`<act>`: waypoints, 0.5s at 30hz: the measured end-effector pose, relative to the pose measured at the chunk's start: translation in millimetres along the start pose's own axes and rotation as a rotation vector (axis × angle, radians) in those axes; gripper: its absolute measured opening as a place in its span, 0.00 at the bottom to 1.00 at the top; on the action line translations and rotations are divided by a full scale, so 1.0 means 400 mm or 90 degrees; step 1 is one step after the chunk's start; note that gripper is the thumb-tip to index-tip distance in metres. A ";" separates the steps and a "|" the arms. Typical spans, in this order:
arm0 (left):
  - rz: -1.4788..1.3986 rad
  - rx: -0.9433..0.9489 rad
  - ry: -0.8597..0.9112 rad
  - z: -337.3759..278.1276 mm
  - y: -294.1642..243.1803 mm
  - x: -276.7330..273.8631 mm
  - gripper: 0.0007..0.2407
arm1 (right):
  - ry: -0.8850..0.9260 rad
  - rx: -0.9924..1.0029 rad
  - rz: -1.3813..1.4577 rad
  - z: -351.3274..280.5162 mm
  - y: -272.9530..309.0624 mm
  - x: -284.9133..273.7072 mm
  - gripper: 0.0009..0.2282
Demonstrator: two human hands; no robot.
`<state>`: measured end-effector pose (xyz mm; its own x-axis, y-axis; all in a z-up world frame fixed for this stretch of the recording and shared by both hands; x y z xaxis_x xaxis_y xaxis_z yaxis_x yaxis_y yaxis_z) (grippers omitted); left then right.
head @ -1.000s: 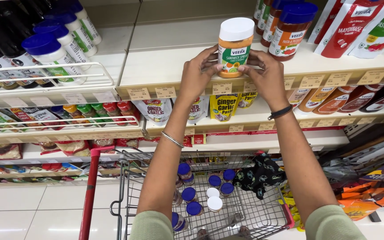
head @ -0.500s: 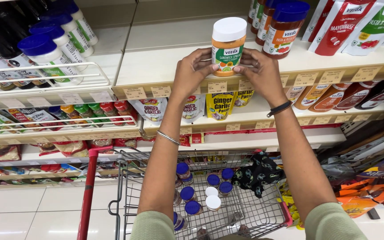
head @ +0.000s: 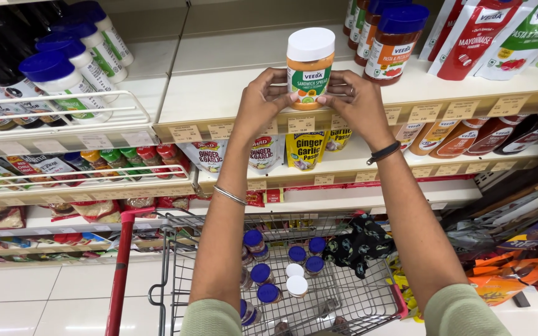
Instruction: Picking up sauce jars from a shopping cart, wiping them with a cloth, and organizing them on a store shelf.
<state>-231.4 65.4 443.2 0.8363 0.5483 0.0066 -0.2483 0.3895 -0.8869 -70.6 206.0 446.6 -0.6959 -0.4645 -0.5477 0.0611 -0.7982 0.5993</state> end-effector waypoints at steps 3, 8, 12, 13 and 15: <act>-0.012 -0.023 0.017 0.022 0.016 -0.016 0.18 | 0.003 0.005 -0.025 0.012 -0.002 0.002 0.20; 0.010 -0.015 0.022 0.087 0.050 -0.038 0.17 | -0.009 0.008 -0.041 0.062 0.001 0.016 0.24; 0.114 -0.018 -0.040 0.141 0.052 -0.053 0.16 | -0.008 0.022 -0.079 0.113 -0.026 0.041 0.20; 0.115 -0.017 -0.040 0.155 0.054 -0.054 0.16 | -0.009 0.021 -0.078 0.127 -0.039 0.046 0.20; 0.171 -0.036 -0.077 0.184 0.061 -0.064 0.15 | 0.008 0.035 -0.070 0.159 -0.068 0.059 0.20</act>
<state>-294.9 115.3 455.2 0.6791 0.7117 -0.1801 -0.4224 0.1781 -0.8888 -134.1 241.1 454.5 -0.6872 -0.3802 -0.6190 -0.0552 -0.8223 0.5663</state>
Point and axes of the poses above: each hand's wrist, its own z-axis towards the middle knuckle, its own x-axis out of the palm, y = z × x, the point moved 4 cm from there along z, towards the middle knuckle, and after that the axes turned 13 degrees about -z, right-handed, at the moved point
